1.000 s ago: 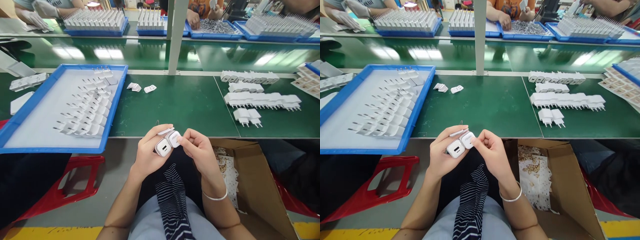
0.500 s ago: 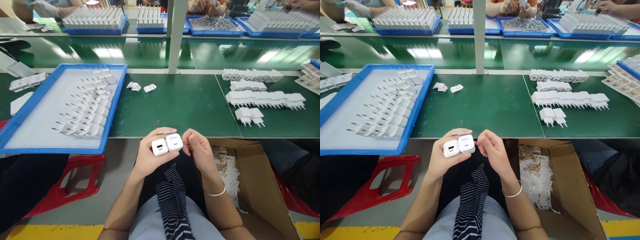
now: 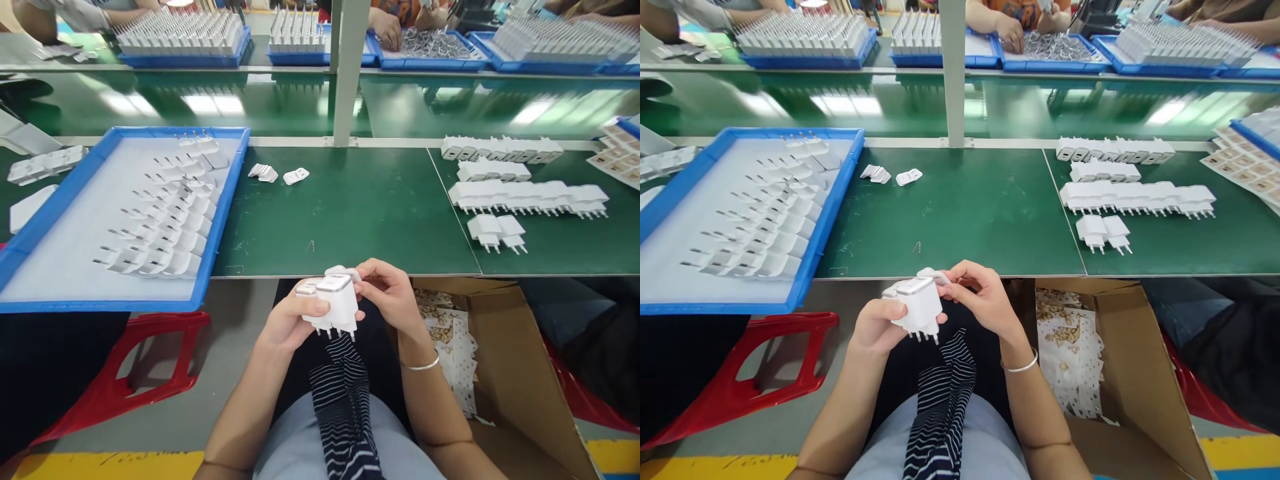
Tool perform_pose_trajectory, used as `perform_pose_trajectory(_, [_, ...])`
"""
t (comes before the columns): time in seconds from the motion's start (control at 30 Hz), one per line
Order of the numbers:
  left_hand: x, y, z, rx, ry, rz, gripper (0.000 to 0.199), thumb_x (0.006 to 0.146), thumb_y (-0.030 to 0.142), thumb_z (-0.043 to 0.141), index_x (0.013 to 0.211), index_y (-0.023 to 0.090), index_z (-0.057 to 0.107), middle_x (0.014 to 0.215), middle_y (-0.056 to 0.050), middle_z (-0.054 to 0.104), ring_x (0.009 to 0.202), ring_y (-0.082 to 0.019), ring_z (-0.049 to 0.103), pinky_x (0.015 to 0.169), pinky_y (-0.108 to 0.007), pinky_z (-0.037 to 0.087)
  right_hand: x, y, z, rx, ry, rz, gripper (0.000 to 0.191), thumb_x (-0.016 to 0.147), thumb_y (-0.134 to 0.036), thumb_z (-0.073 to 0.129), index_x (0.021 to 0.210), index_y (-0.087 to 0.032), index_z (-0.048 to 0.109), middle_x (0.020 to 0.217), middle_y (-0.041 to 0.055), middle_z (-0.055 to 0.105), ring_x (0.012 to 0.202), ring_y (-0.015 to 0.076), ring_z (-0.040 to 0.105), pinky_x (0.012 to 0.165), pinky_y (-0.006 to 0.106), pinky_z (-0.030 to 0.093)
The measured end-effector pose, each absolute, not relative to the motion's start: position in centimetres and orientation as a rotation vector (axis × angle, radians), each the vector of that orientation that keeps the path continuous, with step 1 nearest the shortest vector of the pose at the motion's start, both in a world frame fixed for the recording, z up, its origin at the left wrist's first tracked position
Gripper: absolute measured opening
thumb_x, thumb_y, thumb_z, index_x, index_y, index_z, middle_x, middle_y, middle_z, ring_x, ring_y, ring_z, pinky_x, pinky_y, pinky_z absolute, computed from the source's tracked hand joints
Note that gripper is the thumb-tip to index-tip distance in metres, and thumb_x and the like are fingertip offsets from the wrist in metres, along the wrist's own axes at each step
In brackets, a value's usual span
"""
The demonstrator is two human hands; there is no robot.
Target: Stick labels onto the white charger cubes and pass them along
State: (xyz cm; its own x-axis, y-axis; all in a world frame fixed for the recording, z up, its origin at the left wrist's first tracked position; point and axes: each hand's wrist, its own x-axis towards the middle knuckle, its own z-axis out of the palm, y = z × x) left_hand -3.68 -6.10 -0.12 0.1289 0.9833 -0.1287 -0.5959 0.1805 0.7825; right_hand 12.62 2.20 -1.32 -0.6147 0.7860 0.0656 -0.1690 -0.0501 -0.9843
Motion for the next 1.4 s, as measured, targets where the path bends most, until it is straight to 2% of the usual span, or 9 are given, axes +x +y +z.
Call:
perform_pose_trajectory(0.13, [-3.1,-6.6,0.8,0.623,0.739,1.295,0.048,0.059,0.042,0.093,0.099,0.017,0.082,0.092,-0.012,0.081,0.067,-0.032,0.078,0.061,-0.040,0.069,13.2,1.1,-1.0,-0.719,-1.687,1.391,0.007,0.092,-0.028,0.070,0.088,-0.024,0.073,0.081,0.0013,0.074,0.068,0.0148,0.066,0.066,0.028,0.054])
perform_pose_trajectory(0.3, [-2.3,-6.9,1.6,0.759,0.853,1.333,0.049,0.062,0.038,0.094,0.107,0.021,0.082,0.110,-0.013,0.079,0.092,-0.037,0.079,0.077,-0.046,0.070,13.5,0.1,-0.5,-0.840,-1.739,1.055,0.012,0.092,-0.022,0.068,0.081,-0.024,0.072,0.075,0.0009,0.075,0.067,0.0170,0.068,0.065,0.029,0.054])
perform_pose_trajectory(0.47, [-1.9,-6.9,1.9,0.898,0.968,1.423,0.039,0.066,0.038,0.093,0.100,0.022,0.083,0.128,-0.012,0.073,0.121,-0.037,0.069,0.094,-0.044,0.066,13.8,-0.1,0.1,-0.925,-1.690,1.008,0.014,0.089,-0.021,0.071,0.076,-0.025,0.073,0.071,-0.0003,0.075,0.061,0.0166,0.066,0.060,0.029,0.051])
perform_pose_trajectory(0.67, [-1.4,-6.9,1.8,0.968,0.950,1.479,0.040,0.069,0.034,0.092,0.107,0.024,0.081,0.123,-0.010,0.074,0.120,-0.032,0.069,0.110,-0.048,0.057,14.0,-0.3,-0.3,-0.850,-1.669,1.029,0.016,0.092,-0.019,0.067,0.078,-0.026,0.071,0.072,-0.0009,0.073,0.066,0.0167,0.064,0.063,0.030,0.048])
perform_pose_trajectory(0.87, [-1.4,-6.9,1.6,1.021,0.998,1.504,0.038,0.071,0.033,0.091,0.105,0.021,0.081,0.119,-0.011,0.074,0.113,-0.031,0.071,0.093,-0.043,0.065,15.0,0.5,-0.1,-0.843,-1.466,1.074,0.016,0.090,-0.020,0.071,0.076,-0.025,0.069,0.069,-0.0001,0.068,0.064,0.0166,0.061,0.062,0.031,0.046])
perform_pose_trajectory(0.97, [-1.2,-6.8,1.3,1.165,1.136,1.582,0.034,0.072,0.022,0.090,0.105,0.021,0.080,0.119,-0.010,0.075,0.111,-0.026,0.072,0.097,-0.039,0.064,15.7,0.5,0.7,-0.851,-1.270,1.100,0.016,0.091,-0.022,0.072,0.075,-0.024,0.069,0.061,-0.0016,0.062,0.057,0.0141,0.056,0.057,0.029,0.042])
perform_pose_trajectory(1.07, [-1.0,-6.3,0.9,1.412,1.377,1.718,0.043,0.072,0.011,0.087,0.113,0.022,0.078,0.122,-0.009,0.074,0.112,-0.022,0.072,0.102,-0.036,0.061,15.8,-0.7,1.7,-0.862,-1.231,1.212,0.014,0.092,-0.025,0.072,0.078,-0.022,0.071,0.058,-0.0026,0.056,0.052,0.0117,0.047,0.051,0.027,0.034])
perform_pose_trajectory(1.2, [-1.0,-5.5,0.3,1.634,1.452,1.777,0.047,0.077,0.014,0.085,0.122,0.021,0.073,0.127,-0.011,0.072,0.111,-0.022,0.073,0.098,-0.035,0.063,15.0,-2.8,2.6,-0.912,-1.450,1.444,0.015,0.093,-0.026,0.072,0.079,-0.021,0.071,0.063,-0.0027,0.059,0.056,0.0099,0.046,0.051,0.025,0.033])
perform_pose_trajectory(1.4, [-1.4,-5.4,0.1,1.810,1.520,1.748,0.043,0.082,0.015,0.080,0.124,0.017,0.070,0.128,-0.014,0.071,0.114,-0.022,0.071,0.096,-0.033,0.063,13.7,-3.5,2.5,-0.957,-1.548,1.451,0.019,0.095,-0.026,0.070,0.076,-0.021,0.069,0.064,-0.0054,0.059,0.060,0.0083,0.046,0.057,0.021,0.037])
